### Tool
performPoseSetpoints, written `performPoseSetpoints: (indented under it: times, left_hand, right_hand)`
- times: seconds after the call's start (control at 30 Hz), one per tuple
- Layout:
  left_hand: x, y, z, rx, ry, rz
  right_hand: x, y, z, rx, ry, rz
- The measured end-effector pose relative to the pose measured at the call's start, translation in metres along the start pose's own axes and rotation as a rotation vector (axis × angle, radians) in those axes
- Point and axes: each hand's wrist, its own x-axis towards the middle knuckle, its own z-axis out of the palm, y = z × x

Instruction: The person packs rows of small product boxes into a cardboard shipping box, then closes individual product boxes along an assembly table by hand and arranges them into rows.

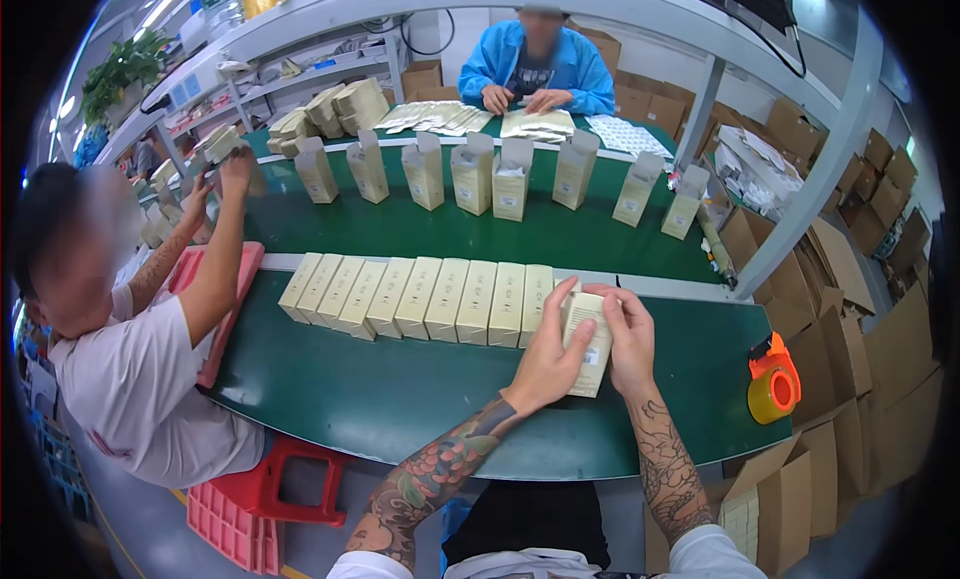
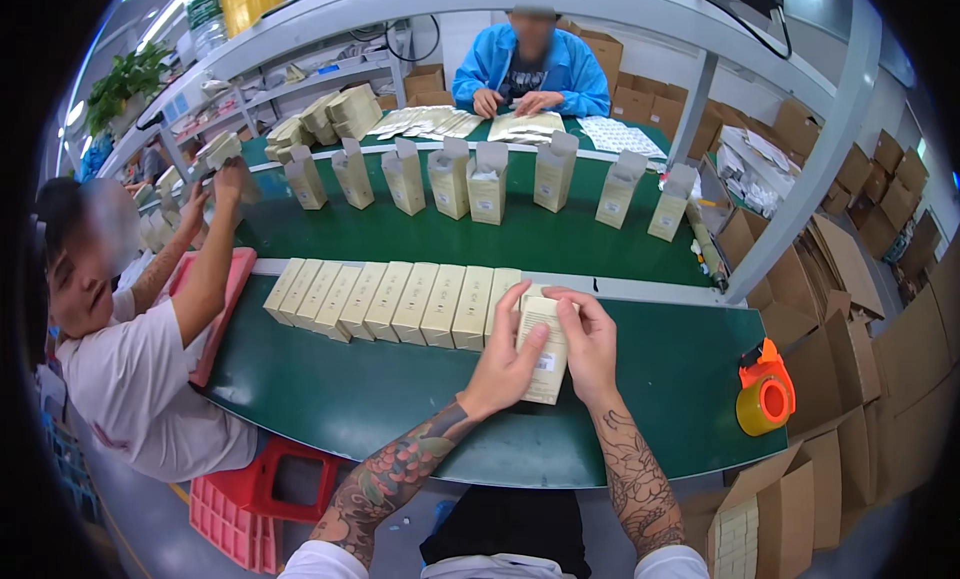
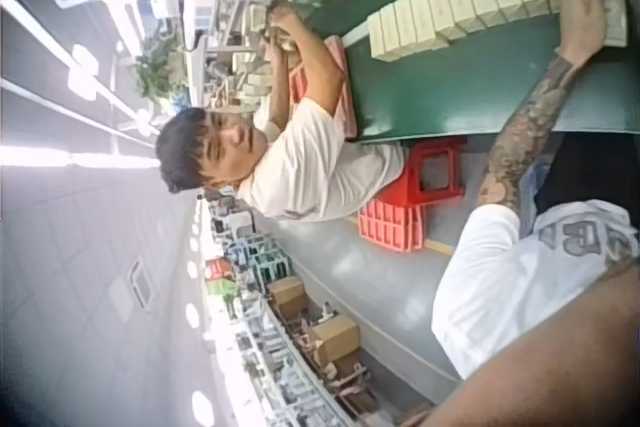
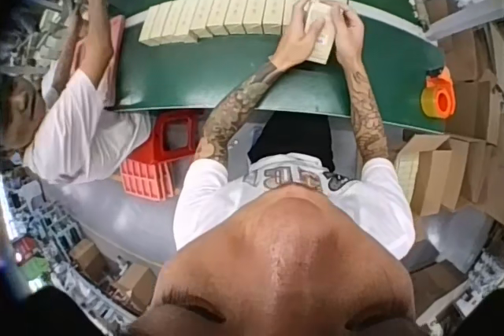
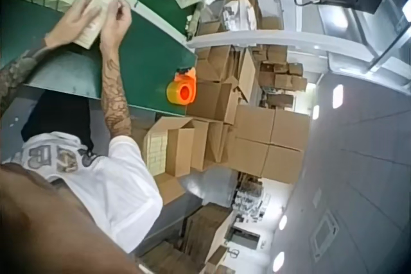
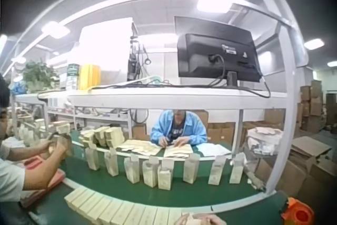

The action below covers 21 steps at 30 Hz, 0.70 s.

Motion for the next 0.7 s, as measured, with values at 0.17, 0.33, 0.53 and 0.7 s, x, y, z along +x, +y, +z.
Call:
performPoseSetpoints:
  times: [0.17, 0.33, 0.53, 0.7]
  left_hand:
    - [0.002, 0.003, -0.007, -0.074, -0.006, -0.042]
    - [0.003, 0.021, -0.006, 0.585, 0.006, 0.242]
    - [-0.001, 0.001, -0.01, 1.014, -0.167, 0.306]
    - [-0.002, -0.008, -0.019, 1.154, -0.258, 0.288]
  right_hand:
    - [0.003, -0.015, -0.009, -0.19, -0.242, -0.086]
    - [0.044, -0.013, -0.05, -0.756, 0.073, -0.222]
    - [0.083, 0.054, -0.052, -0.587, -0.034, 0.096]
    - [0.165, 0.069, -0.164, -0.624, 0.519, -0.303]
